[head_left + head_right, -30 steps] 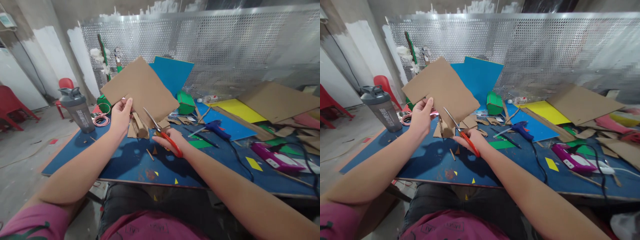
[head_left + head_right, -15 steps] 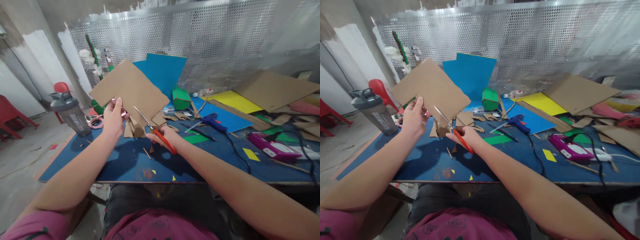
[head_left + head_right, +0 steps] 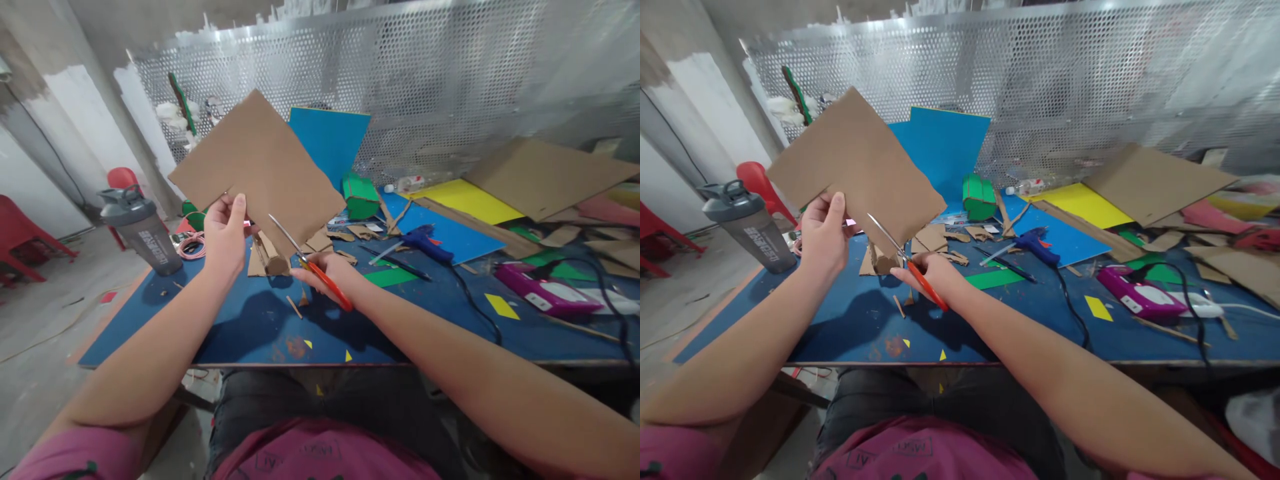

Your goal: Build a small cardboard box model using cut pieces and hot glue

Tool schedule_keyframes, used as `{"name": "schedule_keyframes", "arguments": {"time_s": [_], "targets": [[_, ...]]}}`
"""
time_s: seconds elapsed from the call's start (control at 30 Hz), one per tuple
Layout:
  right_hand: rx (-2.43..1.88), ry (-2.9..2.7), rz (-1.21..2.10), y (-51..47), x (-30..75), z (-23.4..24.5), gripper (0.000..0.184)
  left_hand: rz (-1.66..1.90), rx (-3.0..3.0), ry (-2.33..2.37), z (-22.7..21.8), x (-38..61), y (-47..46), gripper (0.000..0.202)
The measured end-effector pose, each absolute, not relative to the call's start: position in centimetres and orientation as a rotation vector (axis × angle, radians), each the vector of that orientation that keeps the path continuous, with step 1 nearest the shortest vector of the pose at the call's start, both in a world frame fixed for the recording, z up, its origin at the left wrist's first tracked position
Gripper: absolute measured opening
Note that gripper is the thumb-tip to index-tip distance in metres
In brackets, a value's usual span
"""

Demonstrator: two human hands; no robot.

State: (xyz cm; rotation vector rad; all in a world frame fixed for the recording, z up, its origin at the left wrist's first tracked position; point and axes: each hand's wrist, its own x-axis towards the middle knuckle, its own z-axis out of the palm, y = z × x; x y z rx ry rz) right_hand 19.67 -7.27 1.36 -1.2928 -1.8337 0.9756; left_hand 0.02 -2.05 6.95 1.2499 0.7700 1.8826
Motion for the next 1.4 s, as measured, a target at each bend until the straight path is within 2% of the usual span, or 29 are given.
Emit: {"name": "schedule_keyframes", "arguments": {"time_s": [0.17, 0.4, 0.67, 1.0, 1.4], "targets": [[-1.339, -1.836, 0.943, -7.2, 19.8, 1.2, 0.060, 1.848, 1.229, 0.797, 6.9, -0.1, -1.7, 0.041], [-1.334, -1.825, 0.849, -7.2, 19.9, 1.8, 0.058, 1.848, 1.205, 0.743, 6.7, -0.5, -1.4, 0.049], [-1.295, -1.883, 0.806, -7.2, 20.0, 2.0, 0.041, 1.858, 1.188, 0.832, 7.0, -0.4, -1.3, 0.046], [-1.340, -1.818, 0.955, -7.2, 20.1, 1.6, 0.054, 1.809, 1.099, 0.871, 6.9, -1.1, -0.7, 0.037], [-1.332, -1.832, 0.966, -7.1, 19.8, 1.4, 0.068, 1.993, 1.000, 0.875, 7.2, -2.8, 1.2, 0.046]]}}
